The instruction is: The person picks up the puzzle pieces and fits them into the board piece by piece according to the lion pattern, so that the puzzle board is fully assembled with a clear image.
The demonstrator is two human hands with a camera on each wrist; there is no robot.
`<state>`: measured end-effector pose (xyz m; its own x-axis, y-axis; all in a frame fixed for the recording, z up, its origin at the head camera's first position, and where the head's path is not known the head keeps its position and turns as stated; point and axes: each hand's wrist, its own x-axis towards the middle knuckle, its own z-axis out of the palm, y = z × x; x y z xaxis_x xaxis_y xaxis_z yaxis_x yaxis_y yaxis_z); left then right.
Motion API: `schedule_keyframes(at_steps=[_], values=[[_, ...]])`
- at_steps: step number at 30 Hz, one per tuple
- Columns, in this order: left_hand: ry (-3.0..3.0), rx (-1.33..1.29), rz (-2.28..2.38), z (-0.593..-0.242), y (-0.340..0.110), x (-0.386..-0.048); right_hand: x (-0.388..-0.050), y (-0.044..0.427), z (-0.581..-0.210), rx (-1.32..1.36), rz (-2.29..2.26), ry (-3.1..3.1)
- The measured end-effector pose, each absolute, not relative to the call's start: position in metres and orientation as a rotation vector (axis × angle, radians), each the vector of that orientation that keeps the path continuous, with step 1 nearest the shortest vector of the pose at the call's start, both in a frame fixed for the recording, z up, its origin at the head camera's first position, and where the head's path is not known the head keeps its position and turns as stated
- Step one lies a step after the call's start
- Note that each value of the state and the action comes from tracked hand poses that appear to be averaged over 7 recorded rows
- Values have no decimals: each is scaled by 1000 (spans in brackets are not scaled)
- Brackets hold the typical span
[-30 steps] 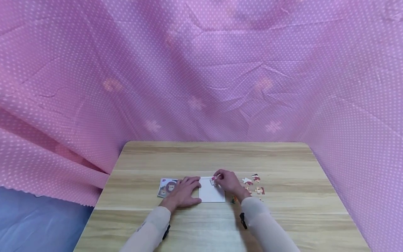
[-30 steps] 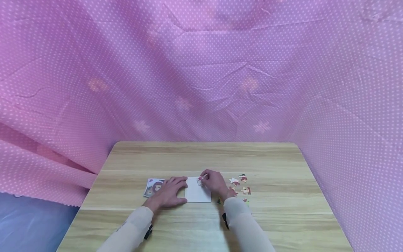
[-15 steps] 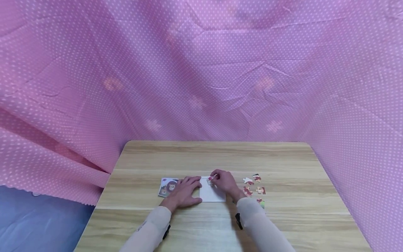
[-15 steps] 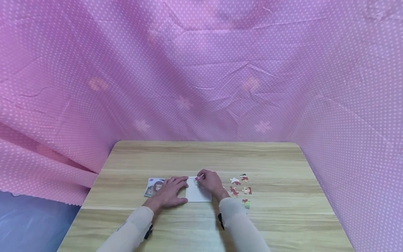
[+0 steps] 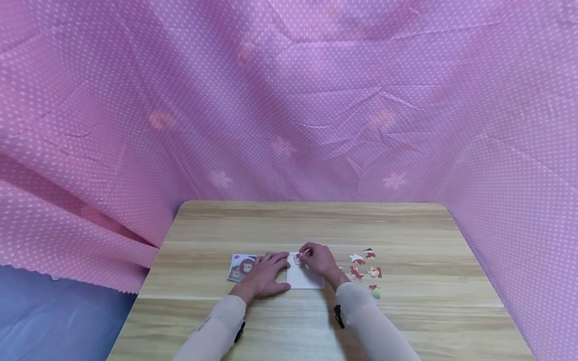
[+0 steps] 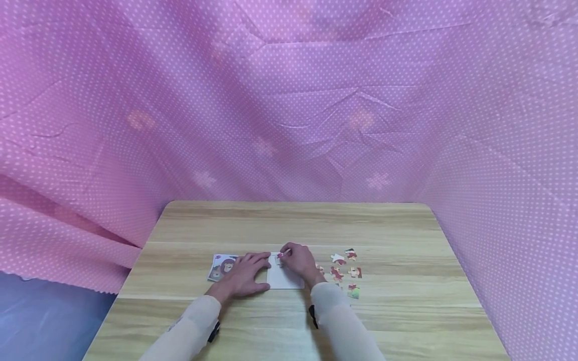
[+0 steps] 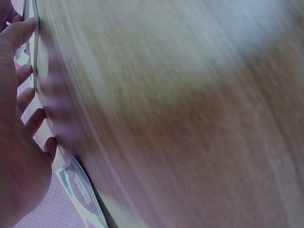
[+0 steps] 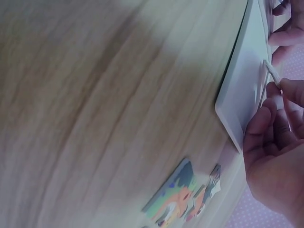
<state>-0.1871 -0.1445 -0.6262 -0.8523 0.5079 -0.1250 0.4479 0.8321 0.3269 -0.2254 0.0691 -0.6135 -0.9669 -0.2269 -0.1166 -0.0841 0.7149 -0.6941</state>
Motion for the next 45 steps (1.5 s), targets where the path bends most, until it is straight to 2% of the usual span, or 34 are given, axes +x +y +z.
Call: schedule_keyframes(at_steps=[7, 17, 27, 45], values=[[2813, 737, 424, -627, -145, -188, -227, 64, -616, -193, -1083, 2725], [2815, 743, 428, -629, -144, -188, -225, 58, -615, -243, -1008, 2775], [2843, 774, 490, -634, -144, -185, -217, 52, -615, -78, -1014, 2855], [2830, 721, 455, -629, -137, -164, -193, 62, -614, -452, -503, 3055]])
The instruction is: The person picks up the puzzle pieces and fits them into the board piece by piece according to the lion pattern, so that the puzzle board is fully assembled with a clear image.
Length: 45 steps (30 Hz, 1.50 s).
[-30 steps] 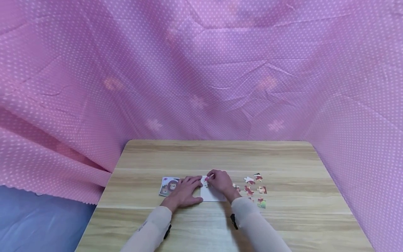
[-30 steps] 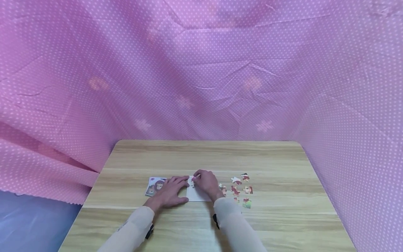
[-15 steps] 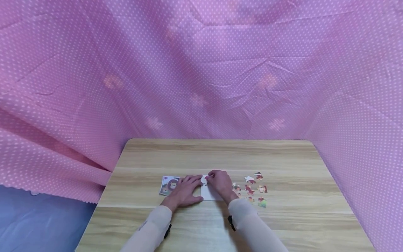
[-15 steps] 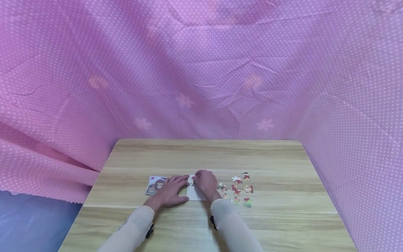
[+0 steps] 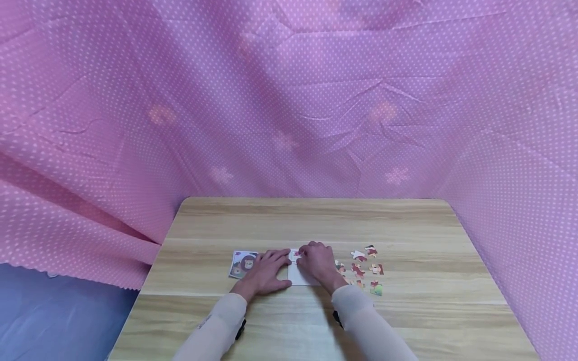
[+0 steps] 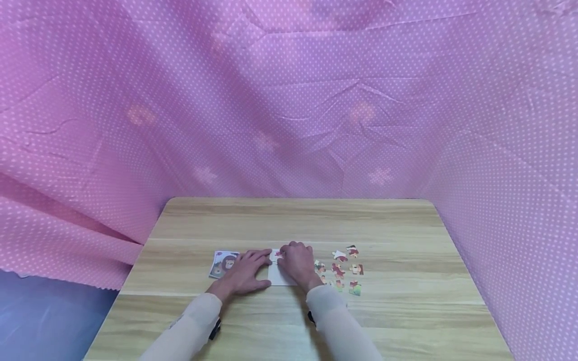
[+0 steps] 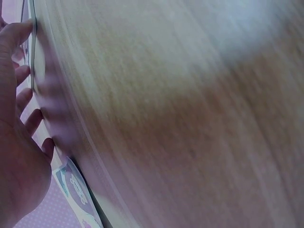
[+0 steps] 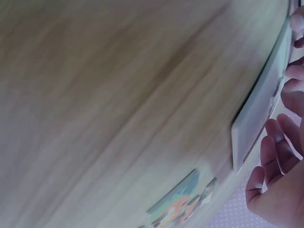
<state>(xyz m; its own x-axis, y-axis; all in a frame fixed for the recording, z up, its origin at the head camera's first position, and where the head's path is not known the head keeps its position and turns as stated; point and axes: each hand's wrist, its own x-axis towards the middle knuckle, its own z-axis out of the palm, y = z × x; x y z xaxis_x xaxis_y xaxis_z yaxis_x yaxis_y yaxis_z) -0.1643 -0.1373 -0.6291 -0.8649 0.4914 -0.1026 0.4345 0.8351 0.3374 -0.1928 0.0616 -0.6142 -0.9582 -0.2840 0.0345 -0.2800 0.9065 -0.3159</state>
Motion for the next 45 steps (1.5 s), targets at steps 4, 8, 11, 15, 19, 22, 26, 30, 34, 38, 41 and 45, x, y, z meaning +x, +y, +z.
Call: schedule_keyframes(at_steps=[4, 8, 11, 15, 19, 22, 26, 30, 34, 38, 41, 45], values=[[2829, 711, 450, -631, -138, -165, -191, 65, -616, -512, -363, 3068], [2833, 713, 465, -632, -138, -166, -191, 66, -617, -538, -349, 3073], [2830, 714, 471, -633, -138, -165, -192, 67, -619, -547, -365, 3066], [2826, 708, 477, -632, -137, -164, -192, 67, -620, -559, -388, 3062], [2828, 723, 494, -631, -138, -166, -193, 66, -621, -566, -406, 3076], [2834, 734, 499, -631, -138, -168, -194, 66, -622, -552, -403, 3078], [2835, 728, 496, -630, -139, -171, -195, 64, -623, -523, -387, 3089], [2819, 706, 481, -627, -141, -173, -196, 61, -623, -504, -411, 3096], [2811, 705, 468, -625, -141, -172, -195, 61, -621, -493, -457, 3070], [2808, 709, 462, -624, -141, -172, -195, 64, -618, -495, -509, 3065], [2809, 708, 461, -624, -141, -173, -195, 67, -617, -512, -528, 3083], [2813, 703, 456, -625, -142, -173, -196, 73, -615, -494, -523, 3078]])
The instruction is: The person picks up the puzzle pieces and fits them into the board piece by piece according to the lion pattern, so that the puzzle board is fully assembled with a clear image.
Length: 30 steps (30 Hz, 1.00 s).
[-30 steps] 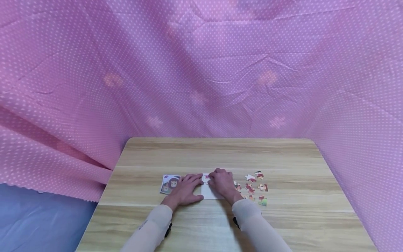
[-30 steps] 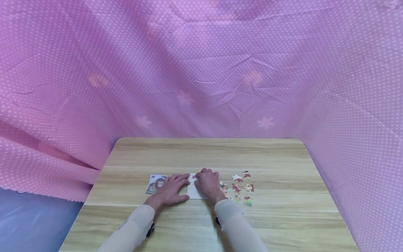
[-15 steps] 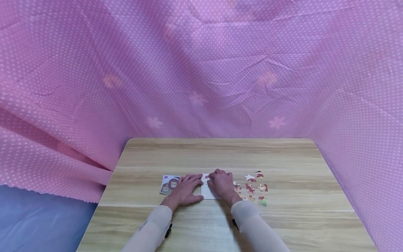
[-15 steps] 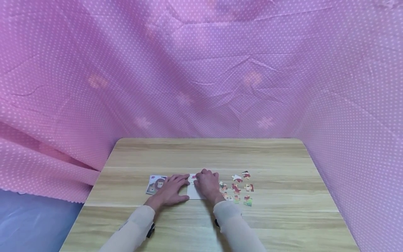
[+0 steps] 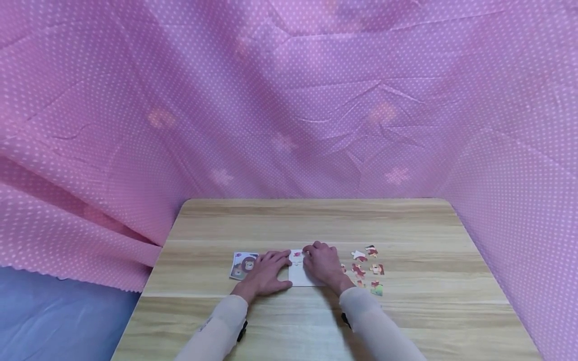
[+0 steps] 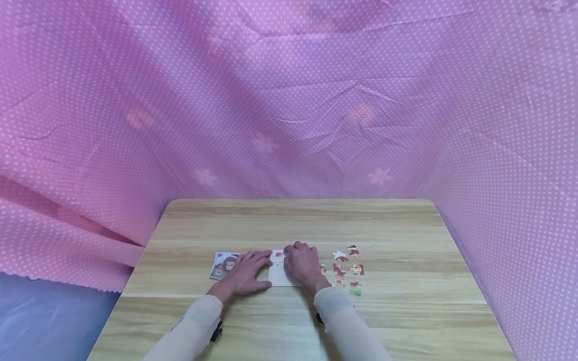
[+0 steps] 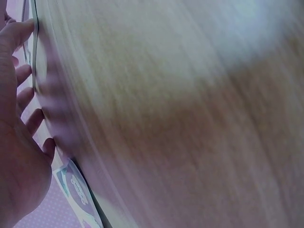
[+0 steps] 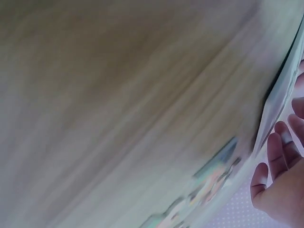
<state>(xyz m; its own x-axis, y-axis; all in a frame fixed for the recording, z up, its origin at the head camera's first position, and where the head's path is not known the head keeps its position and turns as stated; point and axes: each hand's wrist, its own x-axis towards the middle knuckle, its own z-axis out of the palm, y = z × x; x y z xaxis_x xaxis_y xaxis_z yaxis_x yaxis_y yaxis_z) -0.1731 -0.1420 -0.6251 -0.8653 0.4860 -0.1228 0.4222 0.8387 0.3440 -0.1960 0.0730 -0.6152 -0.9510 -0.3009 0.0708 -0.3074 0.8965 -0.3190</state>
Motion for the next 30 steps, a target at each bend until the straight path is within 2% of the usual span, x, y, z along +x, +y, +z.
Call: schedule_keyframes(at_steps=[17, 30], values=[[2827, 725, 430, -623, -143, -178, -205, 109, -607, 275, 641, -3073], [2823, 724, 408, -624, -139, -177, -204, 140, -612, 238, 594, -3101]])
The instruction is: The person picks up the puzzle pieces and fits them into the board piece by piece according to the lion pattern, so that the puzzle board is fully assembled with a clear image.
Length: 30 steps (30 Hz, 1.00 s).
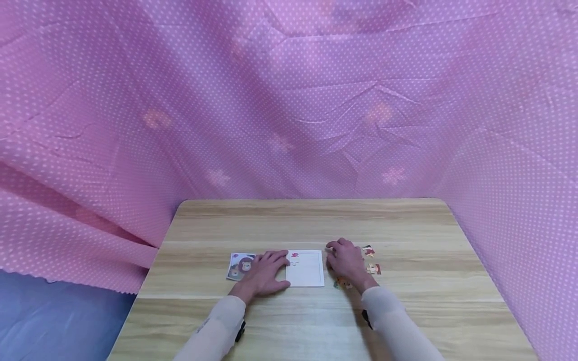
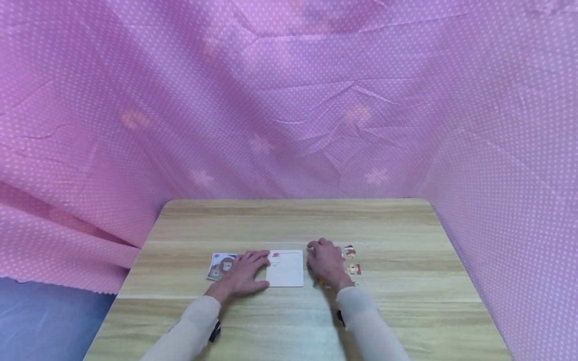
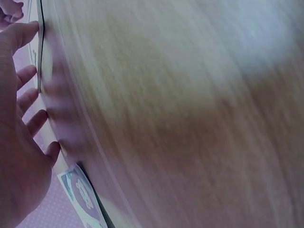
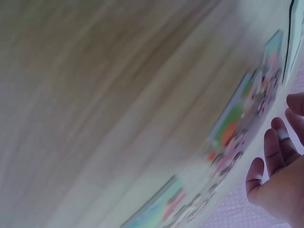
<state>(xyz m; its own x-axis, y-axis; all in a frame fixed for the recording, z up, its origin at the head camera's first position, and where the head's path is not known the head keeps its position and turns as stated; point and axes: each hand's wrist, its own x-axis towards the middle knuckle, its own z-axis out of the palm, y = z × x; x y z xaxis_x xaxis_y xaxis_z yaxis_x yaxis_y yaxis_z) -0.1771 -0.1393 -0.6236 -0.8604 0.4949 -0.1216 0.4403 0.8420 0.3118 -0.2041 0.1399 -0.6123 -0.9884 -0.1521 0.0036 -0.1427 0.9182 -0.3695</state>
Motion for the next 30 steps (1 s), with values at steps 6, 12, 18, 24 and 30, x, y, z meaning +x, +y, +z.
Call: schedule_keyframes(at_steps=[6, 12, 18, 24, 30], values=[[2842, 728, 387, -623, -139, -176, -201, 152, -613, -266, -559, 3065], [2830, 734, 379, -621, -138, -176, -199, 165, -614, -285, -550, 3090], [2833, 728, 371, -621, -139, -175, -198, 176, -614, -261, -536, 3104], [2837, 726, 372, -623, -139, -175, -195, 187, -609, -177, -646, 3077], [2839, 717, 381, -625, -138, -174, -196, 198, -611, -152, -618, 3067]])
